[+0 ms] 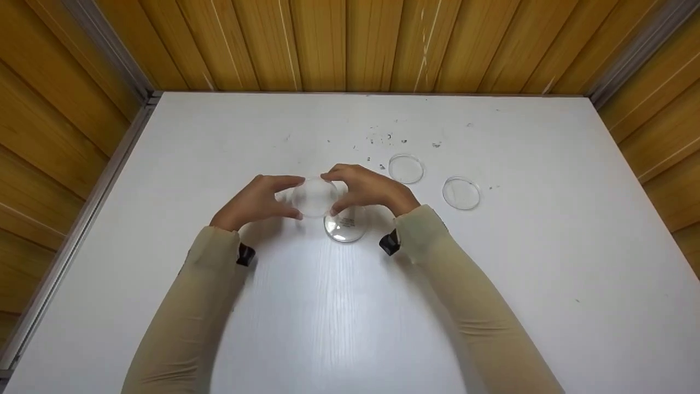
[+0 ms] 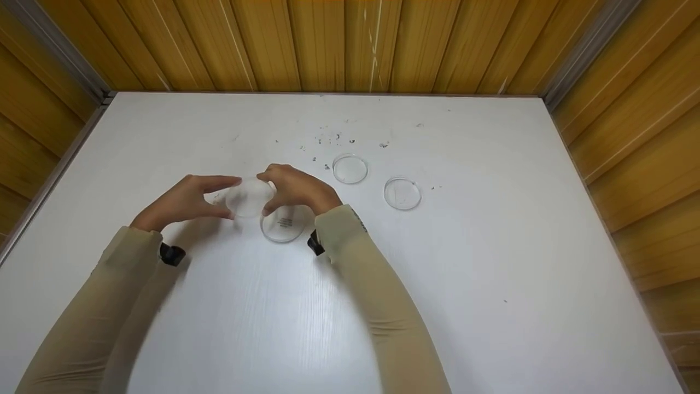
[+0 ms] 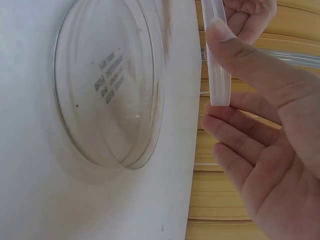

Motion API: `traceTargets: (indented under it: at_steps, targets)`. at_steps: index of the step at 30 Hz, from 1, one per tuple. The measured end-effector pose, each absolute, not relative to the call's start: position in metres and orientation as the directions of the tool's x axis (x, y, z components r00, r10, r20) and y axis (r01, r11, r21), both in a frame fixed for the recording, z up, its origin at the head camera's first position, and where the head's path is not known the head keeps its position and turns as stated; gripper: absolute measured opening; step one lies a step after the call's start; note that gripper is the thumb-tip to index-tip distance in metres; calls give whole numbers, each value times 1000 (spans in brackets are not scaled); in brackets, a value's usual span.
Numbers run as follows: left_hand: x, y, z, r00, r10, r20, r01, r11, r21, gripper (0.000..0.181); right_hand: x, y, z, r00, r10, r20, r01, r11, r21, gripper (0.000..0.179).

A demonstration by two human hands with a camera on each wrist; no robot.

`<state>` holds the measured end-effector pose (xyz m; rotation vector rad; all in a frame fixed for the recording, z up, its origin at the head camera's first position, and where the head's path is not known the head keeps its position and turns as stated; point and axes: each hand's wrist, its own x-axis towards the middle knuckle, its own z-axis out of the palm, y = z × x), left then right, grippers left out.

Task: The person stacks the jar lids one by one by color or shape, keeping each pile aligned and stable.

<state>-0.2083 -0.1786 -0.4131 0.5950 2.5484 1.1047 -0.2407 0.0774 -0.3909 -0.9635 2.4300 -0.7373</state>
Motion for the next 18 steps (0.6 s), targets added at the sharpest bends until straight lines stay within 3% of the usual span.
traceTargets:
  at_steps: [18]
  targets:
    - [-200,-152,-423,-858,509,-69,289,590,754,76,-226,109,-403,-694,-702,-160,-445,593,-671,73]
